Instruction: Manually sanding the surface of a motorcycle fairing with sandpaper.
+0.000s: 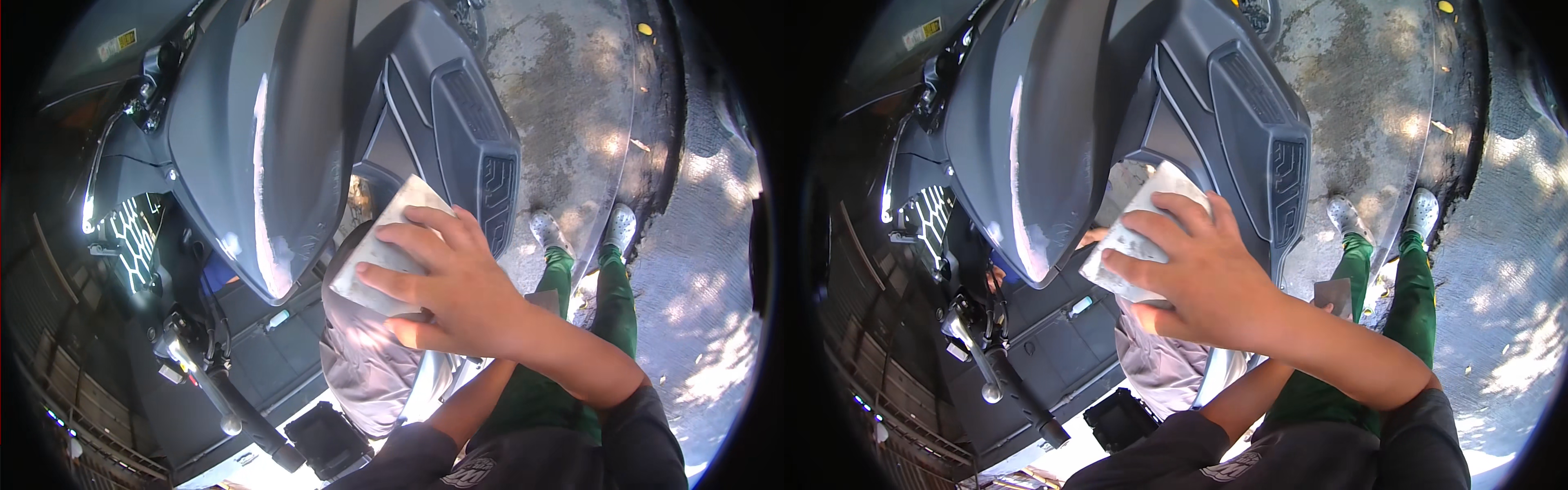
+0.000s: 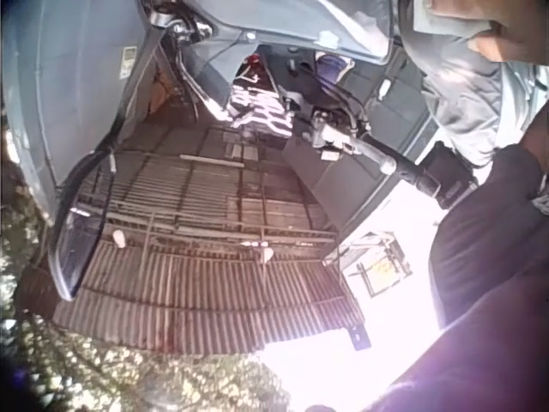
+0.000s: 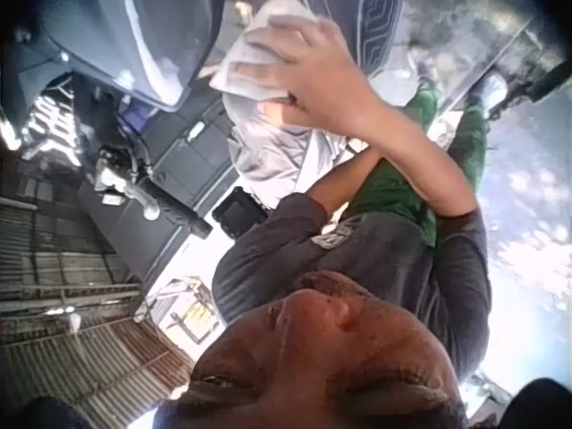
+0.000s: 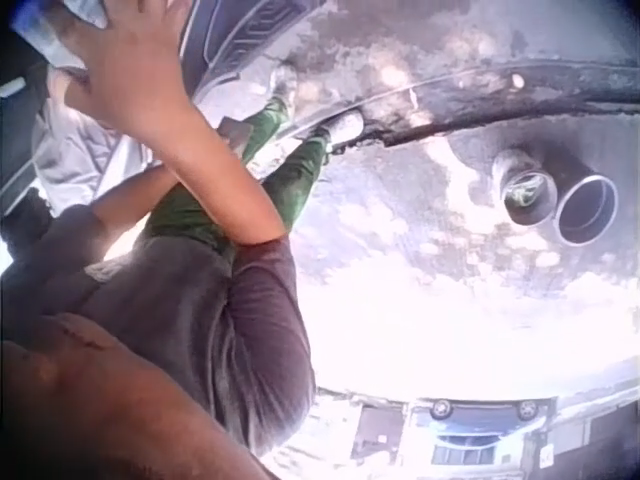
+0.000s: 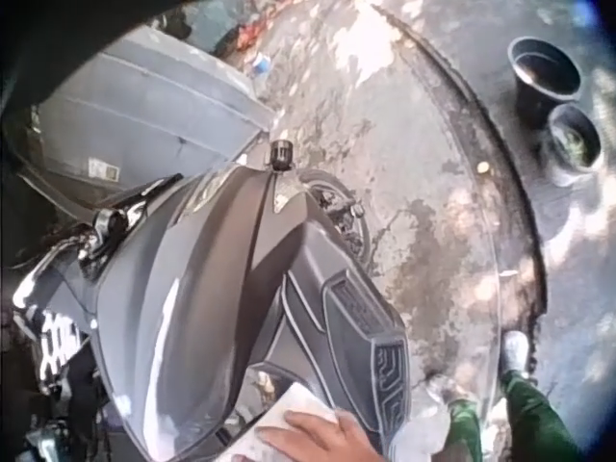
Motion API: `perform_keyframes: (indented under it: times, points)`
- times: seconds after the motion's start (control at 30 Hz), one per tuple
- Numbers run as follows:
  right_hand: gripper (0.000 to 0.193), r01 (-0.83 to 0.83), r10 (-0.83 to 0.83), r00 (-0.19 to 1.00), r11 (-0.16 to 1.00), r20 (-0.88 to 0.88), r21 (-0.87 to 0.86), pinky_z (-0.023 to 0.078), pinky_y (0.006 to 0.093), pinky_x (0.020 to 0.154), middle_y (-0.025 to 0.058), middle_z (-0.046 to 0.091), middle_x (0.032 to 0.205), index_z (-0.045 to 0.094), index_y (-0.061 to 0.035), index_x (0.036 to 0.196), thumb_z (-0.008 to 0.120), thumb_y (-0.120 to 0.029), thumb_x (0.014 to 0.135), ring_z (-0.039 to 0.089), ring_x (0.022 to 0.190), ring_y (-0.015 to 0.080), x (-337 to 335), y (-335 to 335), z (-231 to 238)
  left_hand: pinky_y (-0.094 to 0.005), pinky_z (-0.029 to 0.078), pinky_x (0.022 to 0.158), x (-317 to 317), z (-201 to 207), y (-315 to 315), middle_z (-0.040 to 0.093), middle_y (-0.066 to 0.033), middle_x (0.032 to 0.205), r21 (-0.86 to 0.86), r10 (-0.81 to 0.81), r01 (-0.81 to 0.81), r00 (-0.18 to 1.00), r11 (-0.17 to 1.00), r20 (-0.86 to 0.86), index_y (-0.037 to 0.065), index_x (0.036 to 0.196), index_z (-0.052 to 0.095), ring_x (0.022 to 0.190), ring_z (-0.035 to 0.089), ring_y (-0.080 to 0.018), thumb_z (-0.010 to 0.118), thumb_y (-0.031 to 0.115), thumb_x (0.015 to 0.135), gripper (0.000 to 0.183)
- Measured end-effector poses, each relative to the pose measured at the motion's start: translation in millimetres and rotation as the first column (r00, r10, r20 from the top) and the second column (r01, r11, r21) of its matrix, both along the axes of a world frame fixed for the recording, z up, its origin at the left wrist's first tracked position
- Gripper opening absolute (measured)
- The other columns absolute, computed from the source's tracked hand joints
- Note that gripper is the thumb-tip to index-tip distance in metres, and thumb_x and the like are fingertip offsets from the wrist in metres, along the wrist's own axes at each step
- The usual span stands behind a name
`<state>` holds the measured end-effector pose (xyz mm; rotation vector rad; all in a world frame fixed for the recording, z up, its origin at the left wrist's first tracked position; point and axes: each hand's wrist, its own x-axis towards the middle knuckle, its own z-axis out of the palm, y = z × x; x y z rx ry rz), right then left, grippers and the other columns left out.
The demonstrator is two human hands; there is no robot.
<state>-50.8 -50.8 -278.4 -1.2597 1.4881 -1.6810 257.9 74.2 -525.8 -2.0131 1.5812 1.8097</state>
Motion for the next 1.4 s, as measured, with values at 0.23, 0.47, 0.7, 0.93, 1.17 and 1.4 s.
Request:
perform_keyframes:
  times: [0.23,0.47,0.7,0.93,1.17,1.4]
  points:
    - [0.058,0.144,-0.146,0.989,0.986,-0.013,-0.086,0.035,0.0697,0.101,0.0049,0.052,0.138,0.065,-0.0263,0.125,0.085,-0.029,0.071,0.044,0.133,0.0379,1,-36,16,-0.0356,0.052,0.089,18,15,-13,0.065,-0.0096,0.121,0.027,0.003,-0.004,1.000,1.000,0.006,0.003,0.135,0.053,0.101,0.065,-0.0204,0.067,0.024,0.096,0.047]
    - [0.054,0.131,-0.135,0.989,0.989,-0.063,-0.068,0.037,0.0698,0.101,0.0052,0.053,0.136,0.066,-0.0252,0.123,0.083,-0.028,0.071,0.045,0.132,0.0371,2,-45,14,-0.0357,0.054,0.086,15,4,-7,0.065,-0.0100,0.120,0.090,-0.017,0.016,1.000,0.996,0.011,0.004,0.136,0.052,0.099,0.066,-0.0202,0.066,0.024,0.096,0.047]
    - [0.056,0.101,-0.105,0.992,0.993,-0.067,-0.054,0.038,0.0703,0.100,0.0053,0.052,0.138,0.065,-0.0254,0.125,0.083,-0.029,0.072,0.045,0.132,0.0366,-3,-40,6,-0.0358,0.056,0.084,0,-20,-8,0.066,-0.0104,0.119,0.133,-0.029,0.027,1.000,0.991,0.011,0.005,0.137,0.051,0.096,0.067,-0.0200,0.066,0.024,0.096,0.047]
    - [0.057,0.130,-0.134,0.988,0.990,-0.075,-0.059,0.038,0.0705,0.100,0.0054,0.051,0.140,0.064,-0.0263,0.129,0.081,-0.030,0.074,0.045,0.133,0.0366,5,-42,-8,-0.0360,0.057,0.081,2,-24,-3,0.066,-0.0108,0.119,0.200,-0.053,0.050,0.999,0.979,0.010,0.005,0.138,0.050,0.094,0.068,-0.0199,0.065,0.024,0.096,0.048]
    - [0.061,0.164,-0.168,0.984,0.983,-0.054,-0.080,0.037,0.0712,0.100,0.0054,0.050,0.142,0.063,-0.0270,0.130,0.083,-0.030,0.073,0.044,0.133,0.0366,4,-50,-1,-0.0361,0.059,0.079,3,-30,-13,0.066,-0.0111,0.118,0.243,-0.068,0.062,0.998,0.968,0.015,0.006,0.138,0.050,0.092,0.069,-0.0197,0.065,0.024,0.097,0.048]
    - [0.064,0.165,-0.163,0.986,0.983,0.027,-0.082,0.037,0.0702,0.100,0.0051,0.049,0.143,0.062,-0.0280,0.129,0.085,-0.031,0.069,0.044,0.134,0.0373,15,-44,-6,-0.0363,0.060,0.076,24,-10,-7,0.067,-0.0115,0.117,0.303,-0.097,0.084,0.995,0.949,0.027,0.007,0.139,0.049,0.089,0.071,-0.0195,0.064,0.024,0.097,0.048]
